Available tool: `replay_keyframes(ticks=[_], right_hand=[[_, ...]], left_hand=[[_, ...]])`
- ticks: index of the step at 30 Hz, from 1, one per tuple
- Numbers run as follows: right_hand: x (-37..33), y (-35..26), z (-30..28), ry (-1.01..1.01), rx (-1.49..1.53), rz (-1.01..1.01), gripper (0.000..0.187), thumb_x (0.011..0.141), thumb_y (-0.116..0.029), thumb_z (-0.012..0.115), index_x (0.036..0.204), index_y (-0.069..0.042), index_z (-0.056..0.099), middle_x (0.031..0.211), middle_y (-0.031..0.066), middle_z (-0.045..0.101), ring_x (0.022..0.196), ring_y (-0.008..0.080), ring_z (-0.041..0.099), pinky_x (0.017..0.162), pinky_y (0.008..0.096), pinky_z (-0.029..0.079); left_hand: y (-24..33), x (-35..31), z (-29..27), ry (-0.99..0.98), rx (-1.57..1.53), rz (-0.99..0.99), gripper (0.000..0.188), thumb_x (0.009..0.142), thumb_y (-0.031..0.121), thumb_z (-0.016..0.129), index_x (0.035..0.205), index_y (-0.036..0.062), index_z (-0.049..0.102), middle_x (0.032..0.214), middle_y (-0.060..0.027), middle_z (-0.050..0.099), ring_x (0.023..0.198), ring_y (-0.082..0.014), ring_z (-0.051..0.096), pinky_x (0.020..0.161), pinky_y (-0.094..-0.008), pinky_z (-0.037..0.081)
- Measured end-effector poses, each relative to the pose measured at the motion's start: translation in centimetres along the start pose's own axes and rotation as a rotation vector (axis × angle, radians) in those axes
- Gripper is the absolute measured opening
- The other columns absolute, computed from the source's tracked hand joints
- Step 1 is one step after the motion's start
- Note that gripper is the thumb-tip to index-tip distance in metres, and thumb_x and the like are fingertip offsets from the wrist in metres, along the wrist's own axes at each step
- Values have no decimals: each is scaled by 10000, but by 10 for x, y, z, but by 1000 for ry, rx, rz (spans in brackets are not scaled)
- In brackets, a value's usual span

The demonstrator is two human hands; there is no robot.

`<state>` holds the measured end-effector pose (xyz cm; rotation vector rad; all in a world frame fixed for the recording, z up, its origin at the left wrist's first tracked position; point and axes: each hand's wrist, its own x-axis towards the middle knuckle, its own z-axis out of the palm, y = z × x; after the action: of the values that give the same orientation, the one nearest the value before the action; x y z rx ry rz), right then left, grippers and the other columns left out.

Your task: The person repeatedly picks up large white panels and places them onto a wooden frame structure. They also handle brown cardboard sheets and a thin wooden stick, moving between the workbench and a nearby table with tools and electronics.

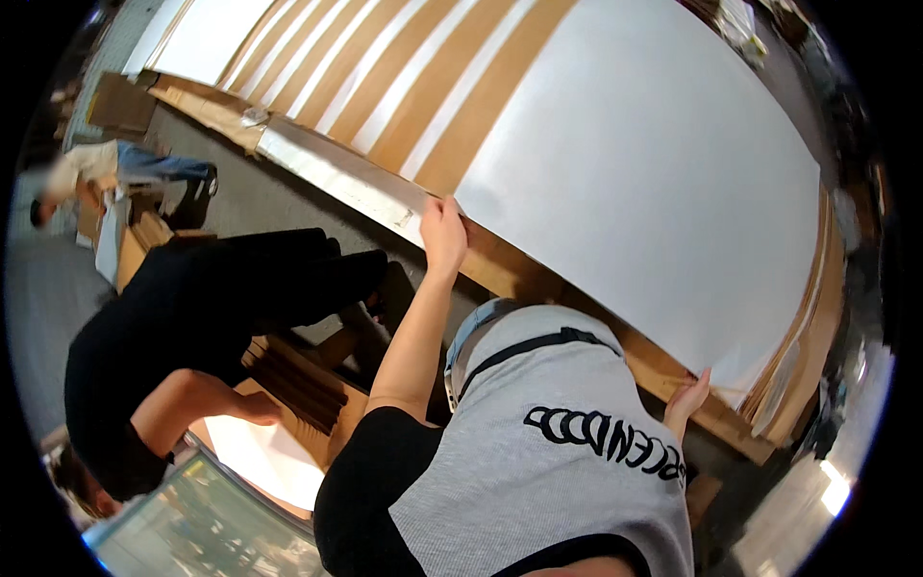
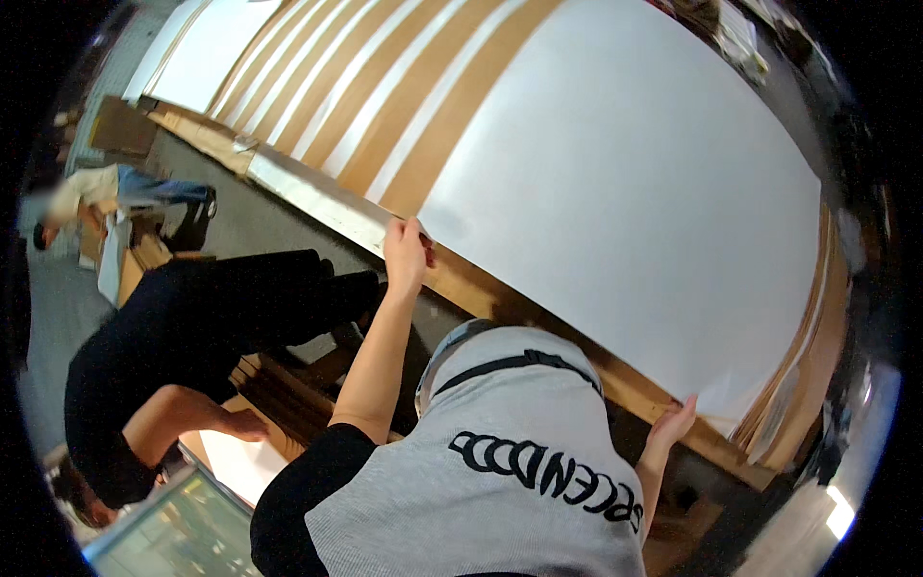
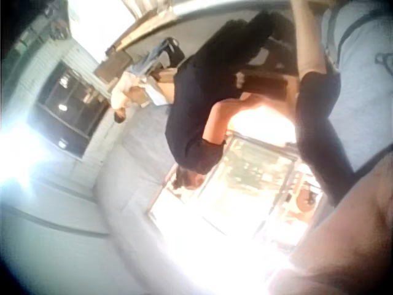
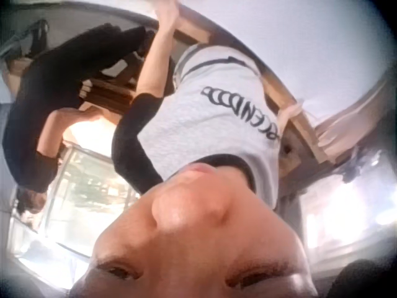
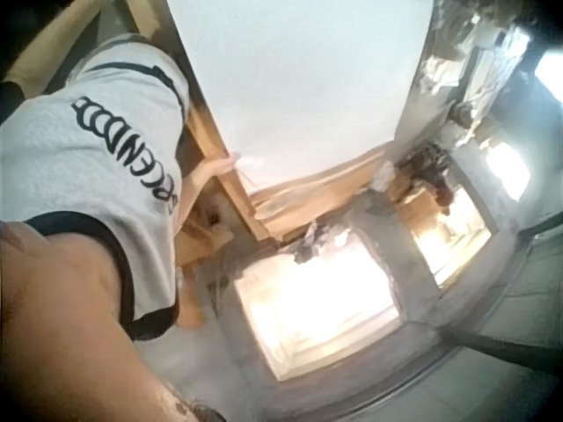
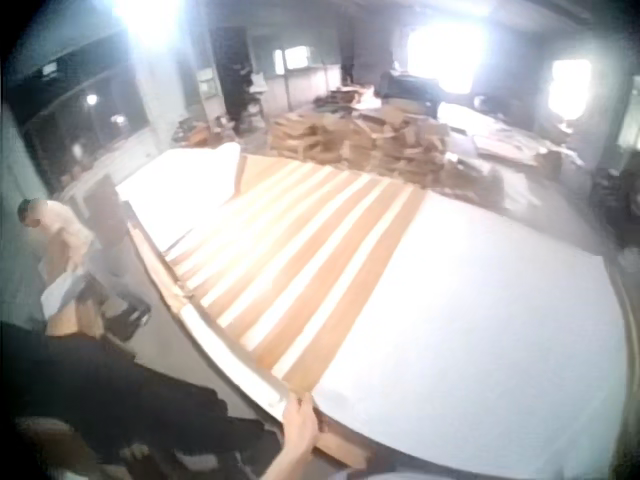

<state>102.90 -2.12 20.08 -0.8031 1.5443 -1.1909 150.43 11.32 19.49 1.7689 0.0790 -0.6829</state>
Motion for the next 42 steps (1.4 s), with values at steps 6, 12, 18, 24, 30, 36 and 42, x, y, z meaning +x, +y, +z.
replay_keyframes(ticks=[6, 12, 18, 24, 30, 36, 42], right_hand=[[9, 11, -6, 65, -35, 29, 362, 865, -279, 490, 1102, -7, 492, 1033, 53, 535, 911, 150, 493, 748, 288, 395], [16, 15, -11, -9, -110, -43, 297, 863, -272, 487, 940, 5, 558, 896, 52, 562, 800, 141, 516, 688, 290, 421], [9, 14, -8, 26, -91, -33, 290, 860, -277, 495, 889, 1, 569, 831, 32, 558, 728, 110, 502, 653, 259, 408], [0, -5, -14, -22, -144, 27, 309, 869, -335, 486, 851, -34, 553, 717, 17, 516, 629, 90, 470, 532, 235, 358], [11, -7, -43, 213, 86, 41, 285, 883, -313, 469, 765, -55, 493, 655, 17, 499, 545, 85, 456, 478, 204, 346], [21, 13, -46, 255, 215, 67, 235, 876, -241, 488, 742, -49, 491, 655, 31, 508, 535, 88, 451, 451, 208, 341], [19, 15, -54, 223, 286, 67, 246, 879, -237, 482, 734, -37, 479, 672, 41, 492, 567, 89, 446, 455, 207, 329]], left_hand=[[20, -30, 4, 117, 526, 906, 231, 768, 110, 618, 931, 15, 485, 889, -91, 475, 810, -205, 447, 656, -304, 380], [18, -44, 32, -518, 714, 1141, 167, 598, 94, 717, 741, 130, 638, 1067, -7, 554, 1052, -254, 450, 851, -372, 349], [11, -42, 37, -528, 724, 1206, 131, 610, 97, 724, 704, 130, 640, 1058, 10, 558, 1066, -234, 438, 853, -358, 339], [5, -42, 38, -522, 717, 1241, 140, 613, 80, 727, 717, 132, 649, 1075, 8, 553, 1075, -250, 433, 822, -331, 396], [7, -45, 39, -547, 723, 1212, 137, 620, 75, 711, 735, 128, 657, 1086, -8, 552, 1077, -256, 434, 882, -359, 340], [-1, -37, 35, -552, 705, 1240, 116, 630, 80, 711, 721, 123, 654, 1078, -16, 557, 1070, -252, 437, 884, -361, 344], [-5, -39, 38, -562, 683, 1251, 130, 628, 86, 717, 731, 131, 652, 1066, -20, 560, 1064, -253, 442, 868, -358, 359]])
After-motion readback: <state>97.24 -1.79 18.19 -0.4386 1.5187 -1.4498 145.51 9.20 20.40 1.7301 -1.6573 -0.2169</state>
